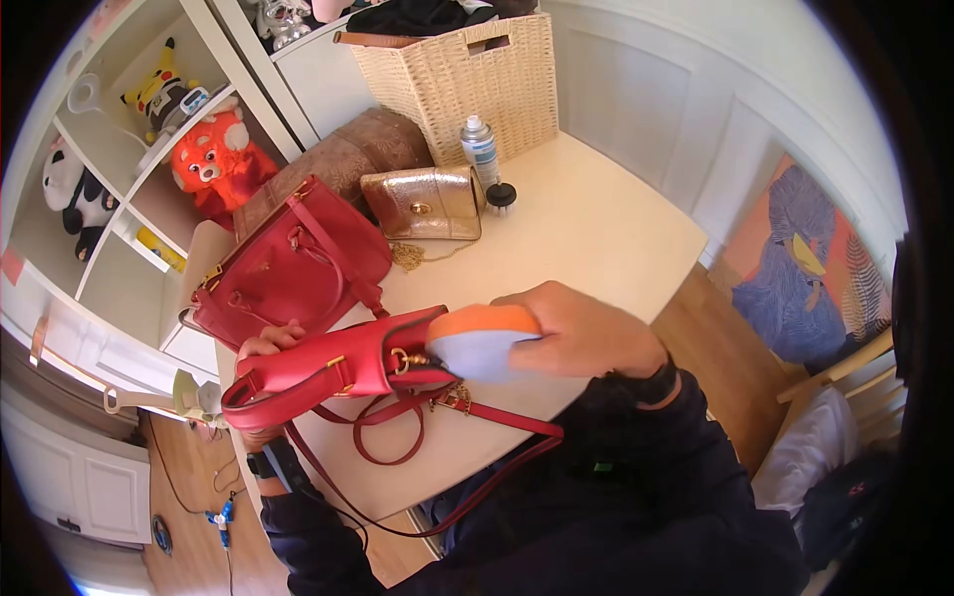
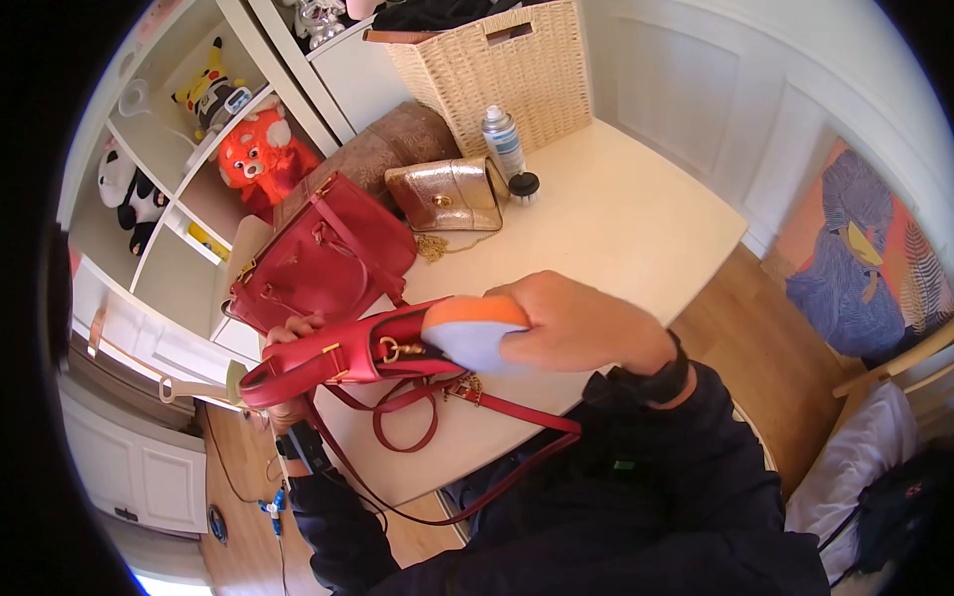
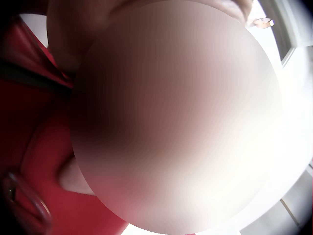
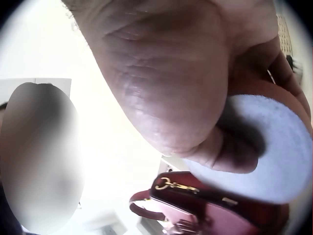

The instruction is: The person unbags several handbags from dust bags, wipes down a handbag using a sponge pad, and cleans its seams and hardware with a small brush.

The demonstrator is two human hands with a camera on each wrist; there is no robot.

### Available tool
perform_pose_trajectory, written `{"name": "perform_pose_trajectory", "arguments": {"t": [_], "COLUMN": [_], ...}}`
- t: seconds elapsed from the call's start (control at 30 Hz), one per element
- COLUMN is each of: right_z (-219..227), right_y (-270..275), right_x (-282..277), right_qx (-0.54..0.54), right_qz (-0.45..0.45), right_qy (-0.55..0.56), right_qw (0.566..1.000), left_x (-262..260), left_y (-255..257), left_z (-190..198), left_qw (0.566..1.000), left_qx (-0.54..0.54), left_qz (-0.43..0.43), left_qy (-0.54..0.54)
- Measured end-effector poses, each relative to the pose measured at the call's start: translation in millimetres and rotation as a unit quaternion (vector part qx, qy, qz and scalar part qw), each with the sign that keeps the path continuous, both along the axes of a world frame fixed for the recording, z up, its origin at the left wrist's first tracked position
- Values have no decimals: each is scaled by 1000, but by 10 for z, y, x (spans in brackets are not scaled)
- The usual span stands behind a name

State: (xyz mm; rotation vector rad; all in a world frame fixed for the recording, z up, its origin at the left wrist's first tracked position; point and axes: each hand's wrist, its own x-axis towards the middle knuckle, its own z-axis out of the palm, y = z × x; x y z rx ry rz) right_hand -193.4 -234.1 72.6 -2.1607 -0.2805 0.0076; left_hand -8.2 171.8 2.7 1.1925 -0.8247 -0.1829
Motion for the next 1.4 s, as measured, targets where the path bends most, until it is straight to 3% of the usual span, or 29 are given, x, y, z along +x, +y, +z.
{"name": "perform_pose_trajectory", "arguments": {"t": [0.03, 0.07, 0.13, 0.17, 0.3, 0.37, 0.4, 0.47, 0.5, 0.63, 0.7, 0.83, 0.9, 1.03, 1.13, 1.2, 1.33, 1.4], "right_z": [105, 51, -71, -4, -63, -42, -53, -88, -54, -183, -310, -133, -103, -243, -274, -219, -84, -198], "right_y": [-23, -69, -195, -272, -204, -89, -27, 111, 174, 310, 311, 375, 410, 449, 478, 488, 563, 602], "right_x": [-49, -56, -68, -70, -17, 3, 5, -16, -53, -39, 4, -10, -34, 24, 24, -7, -51, -4], "right_qx": [85, 85, 229, 144, 123, 17, 17, -15, 41, 65, -74, -69, -46, -30, -44, -140, -135, 8], "right_qz": [35, 36, 11, -17, -20, 1, 1, 30, 45, 56, 10, 43, 58, 44, 28, 9, 14, 7], "right_qy": [72, 74, 29, 54, 35, 25, 26, -91, -97, -171, -141, -78, -168, -179, -170, -113, -115, -247], "right_qw": [993, 993, 973, 988, 992, 1000, 1000, 995, 993, 981, 987, 994, 983, 982, 984, 984, 984, 969], "left_x": [-14, 8, 92, 96, 106, 93, 88, 82, 82, 67, 80, 70, 19, 41, 70, 77, 103, 91], "left_y": [6, 23, 38, 49, 50, 39, 41, 46, 52, 52, 51, 62, 25, 11, 12, 7, 30, 41], "left_z": [2, -23, -91, -107, -88, -72, -65, -61, -74, -111, -104, -53, -51, -51, -77, -85, -54, -57], "left_qw": [1000, 1000, 997, 997, 997, 996, 997, 997, 997, 998, 998, 999, 999, 999, 999, 999, 999, 999], "left_qx": [-3, -2, -30, -39, -36, -36, -36, -28, -29, -40, -40, -7, 6, -29, -23, -26, -10, 9], "left_qz": [-10, -9, -49, -54, -59, -63, -63, -56, -55, -44, -38, -31, -31, -29, -33, -31, -43, -47], "left_qy": [-16, -15, -46, -28, -35, -42, -41, -51, -50, -27, -27, -23, -5, -1, -4, -5, -7, -9]}}
